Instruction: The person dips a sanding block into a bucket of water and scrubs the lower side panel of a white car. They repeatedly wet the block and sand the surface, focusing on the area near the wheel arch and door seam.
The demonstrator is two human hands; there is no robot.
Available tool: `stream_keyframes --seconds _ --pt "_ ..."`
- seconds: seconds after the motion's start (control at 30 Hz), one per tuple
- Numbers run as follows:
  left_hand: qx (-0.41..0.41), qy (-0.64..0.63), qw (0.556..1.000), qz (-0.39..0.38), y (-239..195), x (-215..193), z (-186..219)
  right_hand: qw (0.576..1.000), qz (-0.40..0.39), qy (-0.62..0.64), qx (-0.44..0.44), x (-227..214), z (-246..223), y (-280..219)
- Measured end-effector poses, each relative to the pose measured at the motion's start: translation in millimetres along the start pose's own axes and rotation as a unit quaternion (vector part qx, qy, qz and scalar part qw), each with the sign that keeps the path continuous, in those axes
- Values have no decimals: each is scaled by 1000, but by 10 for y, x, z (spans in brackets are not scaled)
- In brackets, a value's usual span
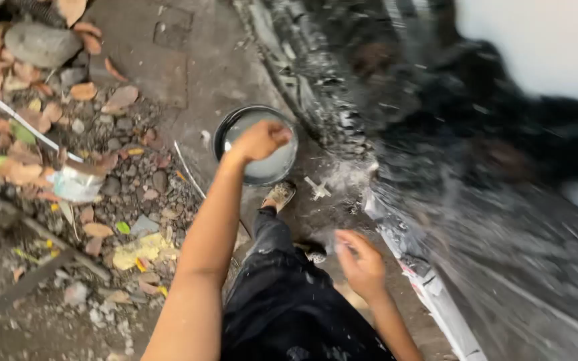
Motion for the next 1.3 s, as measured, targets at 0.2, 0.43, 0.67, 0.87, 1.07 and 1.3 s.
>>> stream_keyframes --seconds 0.2,0.43,0.67,0.87,1.07,1.3 --pt "-325 101 932 123 263 1001 -2217 981 -186 -12 52 1142 868 1034" --pt "-319 125 930 134 703 1083 -2834 971 -226 -10 80 2152 1747 2122" --pt "-245 3 931 271 352 983 -2851 940 -197 143 240 2791 2092 2691" --pt "-110 -134 909 379 -84 667 -2146 909 -177 250 283 3184 1677 2848" --pt "16 -30 908 419 -236 734 -1846 857 -192 410 246 3132 1719 2824" --pt "-15 -288 850 441 -163 1178 -2136 838 -191 428 280 3047 1939 2870"
Point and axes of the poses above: each hand's wrist, its own y-axis towards the middle knuckle, its own x-axis out of the palm, z = x × y, the point moved 1 cm from there along y, towards the middle knuckle, and after that the axes turned 2 degrees about x, right-handed, at the moved point
